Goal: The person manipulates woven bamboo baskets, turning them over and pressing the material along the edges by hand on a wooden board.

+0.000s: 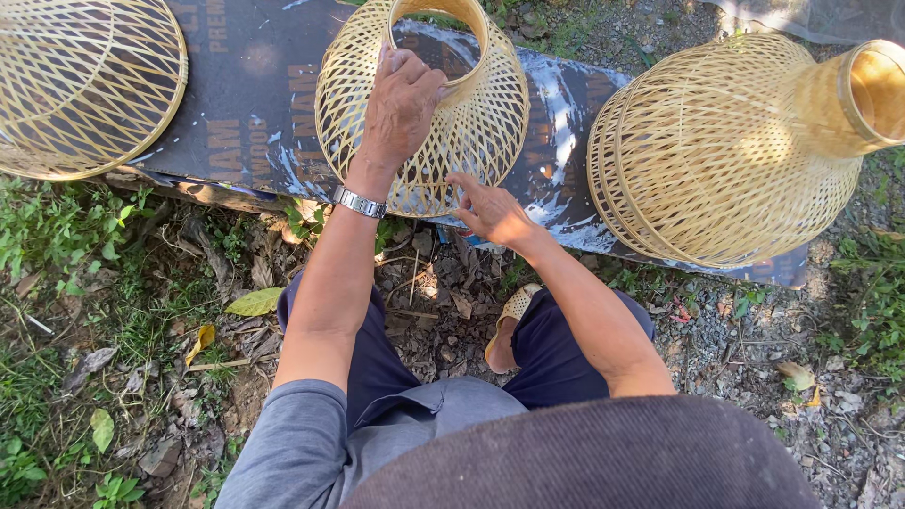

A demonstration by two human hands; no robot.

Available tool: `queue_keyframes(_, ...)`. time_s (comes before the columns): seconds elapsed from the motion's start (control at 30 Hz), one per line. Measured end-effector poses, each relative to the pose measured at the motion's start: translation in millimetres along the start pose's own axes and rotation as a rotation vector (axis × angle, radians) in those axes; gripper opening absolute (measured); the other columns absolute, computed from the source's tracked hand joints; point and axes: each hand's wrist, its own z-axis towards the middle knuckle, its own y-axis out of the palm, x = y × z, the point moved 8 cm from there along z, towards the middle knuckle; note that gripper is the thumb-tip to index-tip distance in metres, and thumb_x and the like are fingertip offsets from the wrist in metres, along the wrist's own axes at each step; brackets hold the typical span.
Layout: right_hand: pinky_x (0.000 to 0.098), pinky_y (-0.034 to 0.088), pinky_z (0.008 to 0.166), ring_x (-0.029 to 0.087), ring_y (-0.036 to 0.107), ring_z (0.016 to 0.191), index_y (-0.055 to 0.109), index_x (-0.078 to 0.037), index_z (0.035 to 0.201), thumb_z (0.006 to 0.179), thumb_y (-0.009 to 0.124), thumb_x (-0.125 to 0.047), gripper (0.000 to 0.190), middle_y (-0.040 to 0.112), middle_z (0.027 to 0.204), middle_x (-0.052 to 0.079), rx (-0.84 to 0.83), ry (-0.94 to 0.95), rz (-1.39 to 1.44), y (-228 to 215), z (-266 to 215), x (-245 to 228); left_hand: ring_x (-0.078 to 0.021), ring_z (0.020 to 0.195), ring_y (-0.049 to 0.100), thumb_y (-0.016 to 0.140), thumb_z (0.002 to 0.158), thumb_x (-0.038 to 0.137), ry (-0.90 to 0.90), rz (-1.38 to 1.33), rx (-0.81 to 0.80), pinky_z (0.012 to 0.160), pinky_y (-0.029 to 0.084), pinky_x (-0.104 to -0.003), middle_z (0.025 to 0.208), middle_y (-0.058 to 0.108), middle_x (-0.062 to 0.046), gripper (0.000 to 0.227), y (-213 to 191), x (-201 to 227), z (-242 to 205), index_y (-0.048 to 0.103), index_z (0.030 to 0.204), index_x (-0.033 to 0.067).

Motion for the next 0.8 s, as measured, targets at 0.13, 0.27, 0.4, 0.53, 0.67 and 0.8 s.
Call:
queue_keyframes(0.13,0.0487,0.054,0.065,0.038,0.070,0.074,0.040,-0.014,0.140,0.094,0.068,-0.019,0.054,0.070,0.083,0.012,-0.060,0.021,-0.099,6.6,6.1,-1.8,-0.0289,0.103,0.056,0.074,0.092,0.006,0.036,-0.011,0.058,0.109,0.042,-0.051,0.092,0.059,-0.006,0.010,-5.6,4.4,1.0,0.066,0.097,0.0062)
queue_keyframes(0.27,0.0514,0.052,0.062,0.042,0.068,0.072,0.038,-0.013,0.139,0.094,0.066,-0.019,0.053,0.069,0.082,0.017,-0.033,-0.022,-0.231,6.5,5.7,-6.6,-0.0307,0.102,0.056,0.074,0.093,0.004,0.000,-0.060,0.054,0.101,0.046,-0.045,0.092,0.059,-0.007,0.009,-2.9,0.2,0.7,0.067,0.097,0.0052)
queue_keyframes(0.4,0.0537,0.051,0.061,0.045,0.066,0.071,0.036,-0.011,0.137,0.095,0.065,-0.020,0.052,0.067,0.079,0.019,-0.041,-0.031,-0.229,10.2,6.4,-4.1,-0.0313,0.102,0.056,0.076,0.092,0.007,0.002,-0.063,0.074,0.105,0.045,-0.047,0.092,0.060,-0.008,0.010,-1.3,0.3,0.7,0.067,0.097,0.0048)
queue_keyframes(0.53,0.0536,0.050,0.058,0.044,0.066,0.070,0.037,-0.012,0.134,0.092,0.066,-0.021,0.052,0.067,0.077,0.018,-0.057,-0.008,-0.250,10.7,8.7,-1.7,-0.0301,0.101,0.057,0.076,0.092,0.005,-0.016,-0.051,0.090,0.115,0.039,-0.052,0.090,0.060,-0.007,0.009,0.0,0.1,-0.2,0.069,0.098,0.0049)
queue_keyframes(0.67,0.0532,0.049,0.057,0.043,0.066,0.068,0.037,-0.013,0.134,0.093,0.066,-0.020,0.051,0.066,0.076,0.018,-0.074,0.015,-0.245,10.8,7.5,-3.1,-0.0293,0.101,0.058,0.077,0.092,0.003,-0.027,-0.062,0.102,0.115,0.038,-0.052,0.088,0.059,-0.006,0.010,-0.7,0.6,-1.4,0.069,0.098,0.0051)
queue_keyframes(0.8,0.0525,0.050,0.058,0.043,0.067,0.070,0.037,-0.013,0.134,0.091,0.067,-0.020,0.053,0.067,0.079,0.019,-0.058,0.008,-0.271,9.4,6.8,-4.1,-0.0303,0.100,0.058,0.080,0.090,0.003,-0.029,-0.099,0.126,0.107,0.044,-0.048,0.088,0.059,-0.006,0.014,-4.1,1.2,-0.4,0.070,0.099,0.0047)
